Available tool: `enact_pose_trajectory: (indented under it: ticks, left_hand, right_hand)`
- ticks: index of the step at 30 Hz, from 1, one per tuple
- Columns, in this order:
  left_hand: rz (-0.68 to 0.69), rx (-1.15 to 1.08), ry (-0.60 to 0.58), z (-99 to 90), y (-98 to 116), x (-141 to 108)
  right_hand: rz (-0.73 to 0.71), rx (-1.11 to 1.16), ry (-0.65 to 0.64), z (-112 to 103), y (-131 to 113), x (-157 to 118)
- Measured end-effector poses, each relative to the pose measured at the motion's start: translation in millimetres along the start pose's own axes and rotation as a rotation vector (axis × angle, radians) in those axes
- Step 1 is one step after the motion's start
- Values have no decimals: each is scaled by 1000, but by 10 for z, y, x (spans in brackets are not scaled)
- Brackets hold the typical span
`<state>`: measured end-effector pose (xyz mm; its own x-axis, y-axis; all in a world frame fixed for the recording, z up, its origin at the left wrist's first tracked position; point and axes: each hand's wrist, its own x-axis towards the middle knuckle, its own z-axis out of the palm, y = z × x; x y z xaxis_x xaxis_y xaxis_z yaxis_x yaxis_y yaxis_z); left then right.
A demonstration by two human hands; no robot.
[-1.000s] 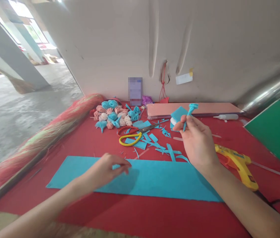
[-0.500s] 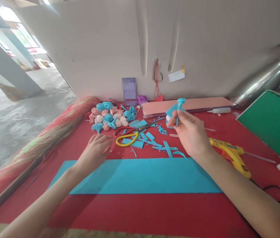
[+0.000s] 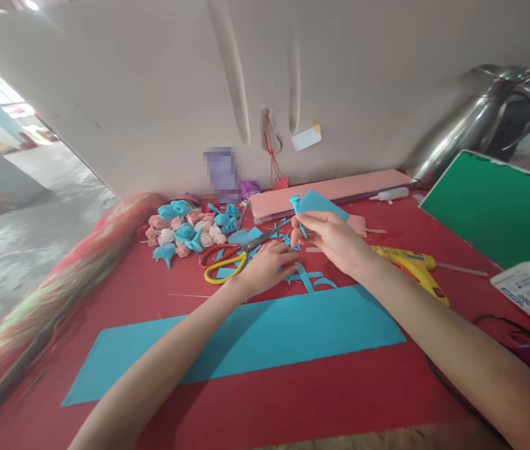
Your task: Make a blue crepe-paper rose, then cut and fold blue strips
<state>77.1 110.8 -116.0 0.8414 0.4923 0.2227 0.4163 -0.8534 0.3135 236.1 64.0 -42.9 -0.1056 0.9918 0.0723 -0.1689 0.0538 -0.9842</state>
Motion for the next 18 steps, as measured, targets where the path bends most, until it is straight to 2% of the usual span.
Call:
enact_pose_trajectory:
  ticks: [4, 13, 18]
  left_hand:
    - [-13, -32, 0, 58, 20, 53]
    - [-35, -191, 84, 105, 38, 85]
    - [-94, -275, 83, 101, 76, 73]
  right_hand:
    - [-8, -21, 1, -42, 1, 26]
    - [-29, -28, 5, -56, 12, 46]
    - [-25, -26, 18, -73, 39, 61]
